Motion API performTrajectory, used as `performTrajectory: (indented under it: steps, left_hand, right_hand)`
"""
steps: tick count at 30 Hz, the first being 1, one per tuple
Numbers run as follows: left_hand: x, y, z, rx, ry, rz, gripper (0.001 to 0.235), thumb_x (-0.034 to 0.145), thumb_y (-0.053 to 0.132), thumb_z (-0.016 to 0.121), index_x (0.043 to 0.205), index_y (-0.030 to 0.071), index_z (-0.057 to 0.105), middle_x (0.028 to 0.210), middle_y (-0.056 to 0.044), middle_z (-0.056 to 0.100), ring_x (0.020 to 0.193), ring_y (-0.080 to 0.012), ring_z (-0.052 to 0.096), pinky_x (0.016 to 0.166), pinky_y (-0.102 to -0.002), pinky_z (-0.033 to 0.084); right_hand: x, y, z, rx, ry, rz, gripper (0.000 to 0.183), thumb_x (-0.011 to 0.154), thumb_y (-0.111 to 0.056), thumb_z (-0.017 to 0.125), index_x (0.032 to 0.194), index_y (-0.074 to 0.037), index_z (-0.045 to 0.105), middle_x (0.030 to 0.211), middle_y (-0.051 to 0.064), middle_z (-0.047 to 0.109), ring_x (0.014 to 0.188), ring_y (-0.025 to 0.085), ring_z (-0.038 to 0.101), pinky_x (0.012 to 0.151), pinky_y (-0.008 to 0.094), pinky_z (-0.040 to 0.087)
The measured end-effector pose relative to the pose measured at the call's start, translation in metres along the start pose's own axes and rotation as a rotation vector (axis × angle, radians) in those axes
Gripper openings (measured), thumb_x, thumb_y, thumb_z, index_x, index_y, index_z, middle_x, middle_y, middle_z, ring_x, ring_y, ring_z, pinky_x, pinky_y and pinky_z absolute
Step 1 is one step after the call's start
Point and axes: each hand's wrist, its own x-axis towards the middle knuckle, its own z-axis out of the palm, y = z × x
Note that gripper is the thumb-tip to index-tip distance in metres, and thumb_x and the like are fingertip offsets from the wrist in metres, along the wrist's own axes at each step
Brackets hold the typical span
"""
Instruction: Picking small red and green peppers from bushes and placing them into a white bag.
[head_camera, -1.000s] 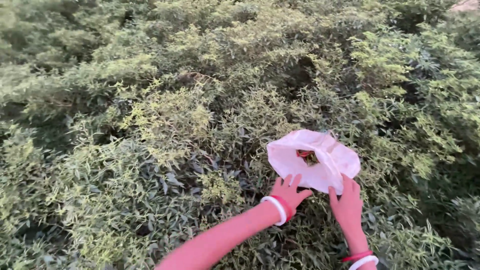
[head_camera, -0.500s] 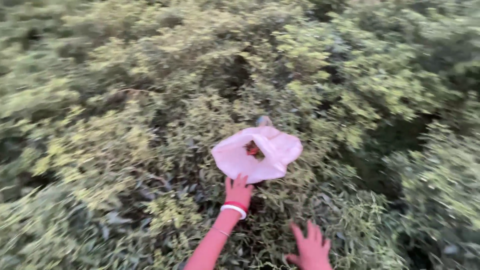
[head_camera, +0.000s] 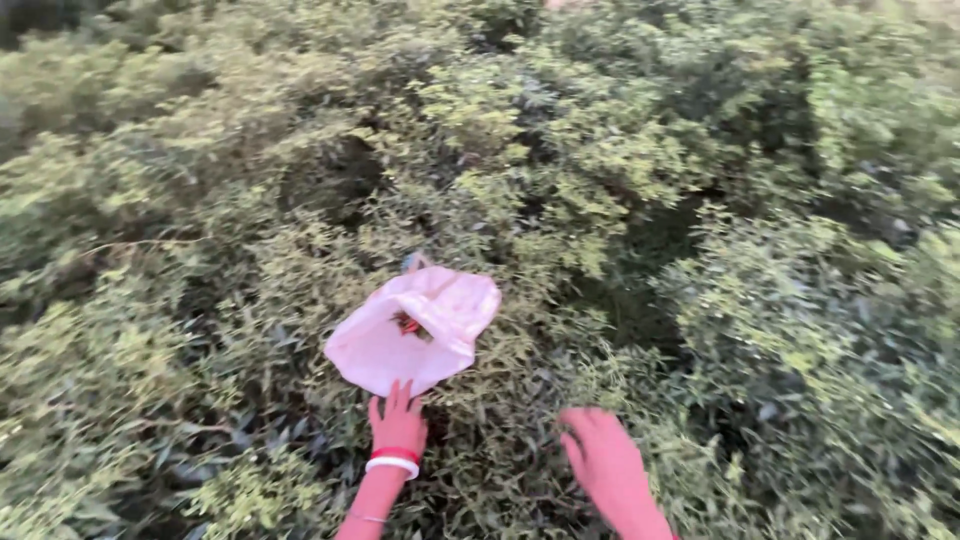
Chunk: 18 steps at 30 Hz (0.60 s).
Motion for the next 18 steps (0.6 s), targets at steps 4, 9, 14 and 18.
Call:
performTrajectory:
  steps: [4, 9, 14, 18]
  left_hand:
    - [-0.006, 0.004, -0.005, 0.025, -0.017, -0.004, 0.055, 0.081, 0.027, 0.071, 0.132, 0.012, 0.060, 0.159, -0.004, 0.034, 0.153, -0.0250, 0.021, 0.118, -0.063, 0.019]
    - [-0.011, 0.007, 0.002, 0.007, -0.012, 0.000, 0.055, 0.082, 0.025, 0.070, 0.135, 0.015, 0.059, 0.159, -0.004, 0.033, 0.153, -0.0240, 0.020, 0.119, -0.063, 0.019]
    - [-0.012, 0.015, 0.004, 0.024, -0.053, 0.011, 0.052, 0.083, 0.025, 0.068, 0.133, 0.014, 0.059, 0.160, -0.004, 0.031, 0.153, -0.0245, 0.018, 0.118, -0.064, 0.018]
    - [-0.014, 0.019, -0.001, 0.034, -0.055, 0.005, 0.052, 0.083, 0.024, 0.069, 0.133, 0.013, 0.060, 0.161, -0.004, 0.032, 0.154, -0.0238, 0.018, 0.119, -0.064, 0.018]
  right_hand:
    - [0.009, -0.002, -0.025, -0.198, 0.170, -0.045, 0.056, 0.076, -0.027, 0.077, 0.129, -0.024, 0.060, 0.132, 0.013, 0.058, 0.121, 0.038, 0.055, 0.094, 0.051, 0.050]
    - [-0.002, 0.015, 0.000, -0.433, -0.422, 0.304, 0.086, 0.081, -0.036, 0.086, 0.152, -0.035, 0.038, 0.164, 0.024, 0.016, 0.144, 0.046, 0.029, 0.107, 0.057, 0.040]
    - [-0.025, 0.057, 0.046, -0.253, -0.301, 0.205, 0.063, 0.081, -0.021, 0.078, 0.137, -0.026, 0.051, 0.147, 0.017, 0.039, 0.130, 0.041, 0.048, 0.102, 0.047, 0.050]
    - [-0.029, 0.066, 0.045, -0.108, -0.216, 0.159, 0.030, 0.088, -0.012, 0.064, 0.116, -0.020, 0.066, 0.116, 0.009, 0.068, 0.112, 0.035, 0.063, 0.093, 0.044, 0.054]
